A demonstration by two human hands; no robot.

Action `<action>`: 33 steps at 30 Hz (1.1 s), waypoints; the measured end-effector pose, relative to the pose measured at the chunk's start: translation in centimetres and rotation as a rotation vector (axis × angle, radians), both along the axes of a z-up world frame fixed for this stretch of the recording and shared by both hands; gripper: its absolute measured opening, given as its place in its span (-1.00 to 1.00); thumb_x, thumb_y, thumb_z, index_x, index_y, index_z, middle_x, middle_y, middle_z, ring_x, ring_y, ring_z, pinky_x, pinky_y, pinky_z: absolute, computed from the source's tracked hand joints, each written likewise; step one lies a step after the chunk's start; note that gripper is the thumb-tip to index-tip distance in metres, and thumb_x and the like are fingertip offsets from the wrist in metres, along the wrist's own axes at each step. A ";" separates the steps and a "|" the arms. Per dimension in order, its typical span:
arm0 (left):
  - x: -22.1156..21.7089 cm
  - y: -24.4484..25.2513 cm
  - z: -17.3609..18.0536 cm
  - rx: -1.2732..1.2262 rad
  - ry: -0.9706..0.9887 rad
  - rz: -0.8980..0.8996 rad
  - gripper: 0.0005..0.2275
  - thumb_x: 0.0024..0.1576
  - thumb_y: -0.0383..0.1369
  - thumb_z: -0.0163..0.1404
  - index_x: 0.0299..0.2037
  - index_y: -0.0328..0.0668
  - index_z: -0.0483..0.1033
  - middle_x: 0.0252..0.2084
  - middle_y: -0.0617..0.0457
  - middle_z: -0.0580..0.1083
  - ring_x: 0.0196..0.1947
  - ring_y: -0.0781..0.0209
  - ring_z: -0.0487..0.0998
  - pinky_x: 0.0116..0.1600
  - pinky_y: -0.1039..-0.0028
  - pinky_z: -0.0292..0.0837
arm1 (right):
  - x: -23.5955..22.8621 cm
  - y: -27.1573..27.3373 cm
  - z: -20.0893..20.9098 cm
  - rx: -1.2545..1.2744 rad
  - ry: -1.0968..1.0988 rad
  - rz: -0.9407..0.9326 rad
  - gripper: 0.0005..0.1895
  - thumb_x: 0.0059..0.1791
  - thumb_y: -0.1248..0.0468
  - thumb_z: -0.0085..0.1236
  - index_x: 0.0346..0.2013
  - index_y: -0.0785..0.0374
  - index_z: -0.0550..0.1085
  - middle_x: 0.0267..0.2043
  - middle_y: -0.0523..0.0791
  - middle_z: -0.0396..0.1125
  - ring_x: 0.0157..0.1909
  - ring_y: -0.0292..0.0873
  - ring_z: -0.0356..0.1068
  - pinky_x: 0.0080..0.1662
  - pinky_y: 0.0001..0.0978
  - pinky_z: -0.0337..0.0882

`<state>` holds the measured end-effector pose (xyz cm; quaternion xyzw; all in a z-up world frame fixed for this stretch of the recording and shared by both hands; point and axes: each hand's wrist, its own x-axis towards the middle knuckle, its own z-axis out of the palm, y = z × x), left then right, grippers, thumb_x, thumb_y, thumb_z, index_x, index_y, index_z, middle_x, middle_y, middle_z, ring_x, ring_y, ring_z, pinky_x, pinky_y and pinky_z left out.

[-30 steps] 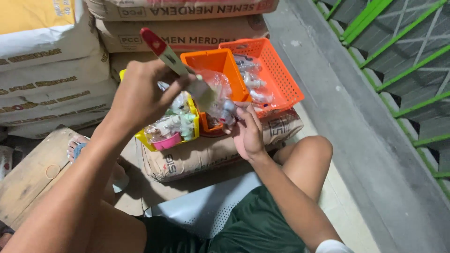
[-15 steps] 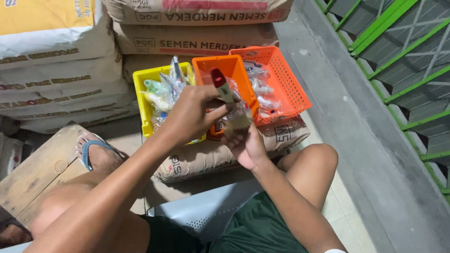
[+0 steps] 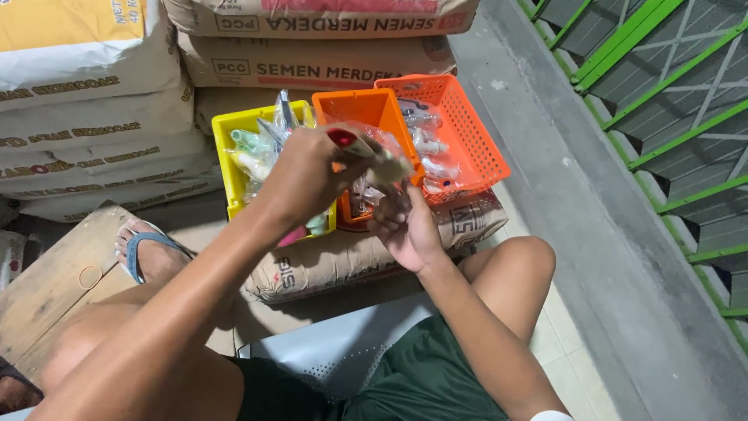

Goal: A person sits and uses a paintbrush to inspect and clean various plastic plumbing fixtures, moving them between plastic bins.

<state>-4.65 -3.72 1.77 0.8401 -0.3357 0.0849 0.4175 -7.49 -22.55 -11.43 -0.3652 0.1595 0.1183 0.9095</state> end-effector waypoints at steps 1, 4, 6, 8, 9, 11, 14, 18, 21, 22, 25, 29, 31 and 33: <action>0.6 0.5 0.1 -0.047 -0.026 -0.007 -0.90 0.13 -0.57 0.15 -0.20 -0.24 0.67 -0.20 -0.11 0.63 -0.19 -0.08 0.68 0.01 0.25 0.58 | 0.2 -0.3 -0.7 0.014 -0.032 0.034 -0.71 0.03 -0.01 -0.01 -0.42 0.09 0.30 -0.65 -0.32 -0.19 -0.58 -0.36 -0.14 -0.43 -0.53 0.14; 0.9 1.3 0.8 -0.071 0.010 0.015 -0.87 0.14 -0.61 0.13 -0.15 -0.30 0.66 -0.18 -0.21 0.62 -0.15 -0.18 0.67 0.05 0.19 0.57 | 0.5 -0.6 -1.3 0.046 -0.063 0.065 -0.65 0.07 0.01 -0.06 -0.12 0.18 0.51 -0.66 -0.35 -0.14 -0.58 -0.41 -0.10 -0.41 -0.59 0.12; 0.2 1.2 1.0 -0.046 0.082 0.042 -0.86 0.15 -0.58 0.11 -0.12 -0.30 0.66 -0.18 -0.25 0.62 -0.16 -0.20 0.68 0.08 0.15 0.57 | 0.5 -0.5 -0.9 0.069 -0.053 0.058 -0.64 0.07 0.02 -0.07 -0.09 0.20 0.51 -0.66 -0.34 -0.14 -0.58 -0.40 -0.08 -0.41 -0.58 0.12; -0.8 0.9 0.8 -0.096 0.043 -0.164 -0.90 0.09 -0.51 0.17 -0.21 -0.26 0.63 -0.29 -0.10 0.65 -0.26 -0.09 0.71 -0.09 0.18 0.59 | 0.1 -0.4 -0.5 0.026 -0.009 0.019 -0.72 0.01 0.01 0.05 -0.36 0.13 0.51 -0.68 -0.33 -0.18 -0.59 -0.35 -0.07 -0.43 -0.55 0.17; -0.6 0.8 0.0 -0.094 0.058 -0.177 -0.90 0.09 -0.51 0.17 -0.21 -0.26 0.63 -0.29 -0.10 0.65 -0.26 -0.09 0.71 -0.09 0.18 0.59 | -0.3 -0.1 -0.1 0.028 0.004 0.005 -0.72 0.01 0.01 0.05 -0.36 0.13 0.51 -0.68 -0.33 -0.18 -0.59 -0.35 -0.07 -0.43 -0.55 0.17; 0.0 0.7 -1.1 0.009 -0.109 -0.185 -0.95 0.10 -0.48 0.16 -0.30 -0.12 0.57 -0.28 0.04 0.60 -0.27 -0.05 0.66 -0.16 0.21 0.56 | -0.3 0.6 1.1 -0.003 0.024 0.020 -0.70 -0.04 -0.01 0.11 -0.55 0.05 0.42 -0.67 -0.35 -0.22 -0.61 -0.37 -0.14 -0.44 -0.56 0.14; 0.6 0.5 -1.3 0.012 -0.184 -0.075 -0.94 0.10 -0.53 0.16 -0.35 -0.15 0.59 -0.33 0.05 0.58 -0.30 -0.03 0.66 -0.17 0.26 0.56 | 0.1 0.1 -0.2 0.040 0.028 0.040 -0.66 0.00 -0.03 0.01 -0.60 -0.04 0.27 -0.65 -0.36 -0.22 -0.59 -0.38 -0.15 -0.44 -0.52 0.08; 0.1 0.5 -1.1 -0.062 -0.230 0.010 -0.93 0.15 -0.51 0.18 -0.28 -0.10 0.59 -0.29 0.09 0.57 -0.27 0.02 0.65 -0.14 0.33 0.54 | 0.0 0.1 0.4 0.005 -0.003 0.049 -0.73 0.03 -0.01 0.00 -0.39 0.07 0.44 -0.65 -0.35 -0.17 -0.59 -0.41 -0.11 -0.42 -0.57 0.10; -1.4 -0.7 -2.4 -0.067 -0.086 -0.131 -0.85 -0.04 -0.57 0.15 -0.40 -0.10 0.47 -0.41 0.06 0.50 -0.29 -0.06 0.62 -0.16 0.29 0.53 | 0.6 0.2 -0.9 0.017 0.078 -0.027 -0.63 0.02 -0.09 0.05 -0.51 0.07 0.39 -0.67 -0.32 -0.20 -0.59 -0.36 -0.06 -0.43 -0.53 0.15; -2.0 -1.5 -3.0 -0.031 -0.097 -0.147 -0.87 -0.03 -0.53 0.17 -0.41 -0.08 0.50 -0.38 0.05 0.53 -0.30 -0.05 0.63 -0.15 0.27 0.54 | 1.1 -0.4 -2.8 0.056 0.131 -0.040 -0.65 0.00 -0.04 0.11 -0.51 0.11 0.40 -0.68 -0.32 -0.15 -0.61 -0.35 -0.02 -0.45 -0.53 0.17; -1.8 -1.8 -2.0 -0.036 -0.143 -0.110 -0.90 0.04 -0.49 0.16 -0.41 -0.09 0.49 -0.36 0.01 0.53 -0.28 -0.09 0.63 -0.17 0.22 0.53 | -0.1 -0.1 -1.2 0.078 0.096 0.017 -0.67 -0.01 -0.02 0.12 -0.53 0.08 0.36 -0.69 -0.33 -0.15 -0.62 -0.35 -0.04 -0.45 -0.53 0.16; 0.1 0.9 0.2 -0.116 -0.231 0.018 -0.93 0.16 -0.50 0.17 -0.27 -0.09 0.58 -0.32 0.05 0.54 -0.28 -0.01 0.63 -0.13 0.32 0.55 | -0.8 0.9 2.3 0.016 -0.060 0.130 -0.68 0.04 -0.04 -0.03 -0.24 0.12 0.49 -0.70 -0.36 -0.18 -0.60 -0.42 -0.12 -0.41 -0.59 0.13; -0.6 0.6 -0.5 -0.087 -0.189 -0.033 -0.89 0.06 -0.50 0.22 -0.32 -0.14 0.54 -0.35 -0.01 0.54 -0.29 -0.08 0.63 -0.16 0.25 0.55 | -0.4 0.6 0.6 0.017 -0.041 0.085 -0.68 0.04 -0.05 -0.01 -0.40 0.10 0.43 -0.70 -0.34 -0.20 -0.61 -0.38 -0.13 -0.43 -0.53 0.14; -0.8 0.3 -1.6 -0.059 -0.139 -0.086 -0.83 -0.04 -0.50 0.27 -0.36 -0.19 0.49 -0.38 -0.08 0.53 -0.30 -0.15 0.62 -0.19 0.19 0.54 | -0.2 0.3 -0.4 0.016 -0.014 0.038 -0.62 0.04 -0.05 0.00 -0.56 0.08 0.38 -0.70 -0.32 -0.22 -0.62 -0.34 -0.13 -0.45 -0.48 0.16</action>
